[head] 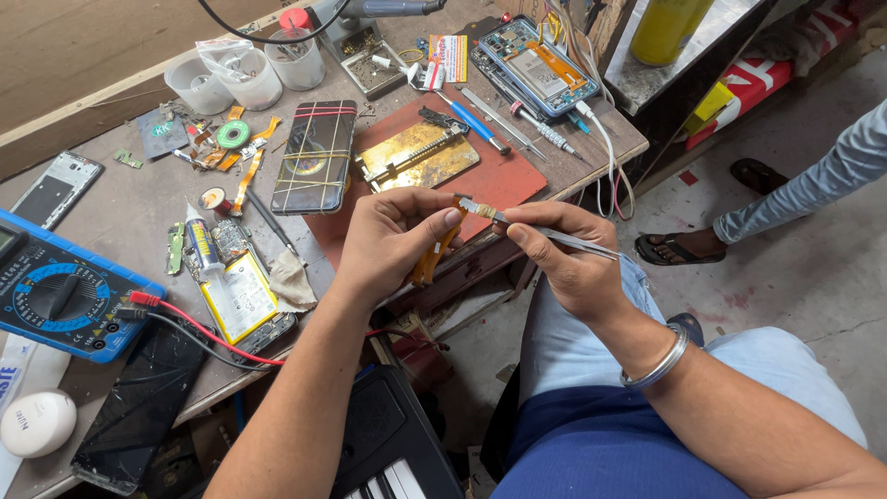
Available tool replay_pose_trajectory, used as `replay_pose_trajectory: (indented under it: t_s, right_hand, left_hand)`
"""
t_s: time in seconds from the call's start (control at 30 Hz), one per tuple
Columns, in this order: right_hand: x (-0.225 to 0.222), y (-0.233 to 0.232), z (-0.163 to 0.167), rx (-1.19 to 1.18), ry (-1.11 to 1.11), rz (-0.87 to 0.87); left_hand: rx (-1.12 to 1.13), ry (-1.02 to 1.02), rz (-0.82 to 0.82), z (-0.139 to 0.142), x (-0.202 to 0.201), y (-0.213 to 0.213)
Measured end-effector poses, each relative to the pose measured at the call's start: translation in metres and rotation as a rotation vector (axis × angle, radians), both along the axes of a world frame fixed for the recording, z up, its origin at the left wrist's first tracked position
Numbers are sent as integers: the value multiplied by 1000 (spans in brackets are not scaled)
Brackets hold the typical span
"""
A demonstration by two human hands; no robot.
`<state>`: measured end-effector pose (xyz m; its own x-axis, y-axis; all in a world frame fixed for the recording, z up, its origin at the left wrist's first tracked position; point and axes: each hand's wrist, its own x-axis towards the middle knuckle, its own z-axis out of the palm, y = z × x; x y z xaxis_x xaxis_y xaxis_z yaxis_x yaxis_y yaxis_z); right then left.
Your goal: The person holds a flexible ribbon cable with tweezers and applies a small amount of paste from a syringe. Then, using a soldering iron, the person solders the cable's connector area while stabilizing it with the tweezers. The work is performed on a cluttered repair bench with various tools and phone parts visible.
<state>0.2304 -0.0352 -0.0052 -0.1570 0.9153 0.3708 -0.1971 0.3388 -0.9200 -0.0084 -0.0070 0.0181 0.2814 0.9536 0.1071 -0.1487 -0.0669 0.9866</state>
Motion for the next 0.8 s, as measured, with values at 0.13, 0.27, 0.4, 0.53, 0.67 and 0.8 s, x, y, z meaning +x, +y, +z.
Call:
replay_pose_trajectory:
  t_s: [0.13,0.27,0.4,0.53,0.67,0.8]
  right_hand:
    - [0,1,-1,3,-3,-16]
    - [1,1,0,9,5,-10]
    - [0,0,1,1,9,-6]
    - [0,0,1,-5,9,-7]
    - [1,0,1,-2,-14,-17]
    - [1,1,1,1,-13,-20]
  left_hand:
    - [-14,-35,-10,-2,-1,1]
    - [-20,-32,-12,-2,-2,2]
    - [-33,-33,-7,-1,-2,1]
    - [-19,-59,-10,-2,-2,1]
    - [-18,-67,-3,-2,-2,1]
    - [-18,-56,0,-2,-2,1]
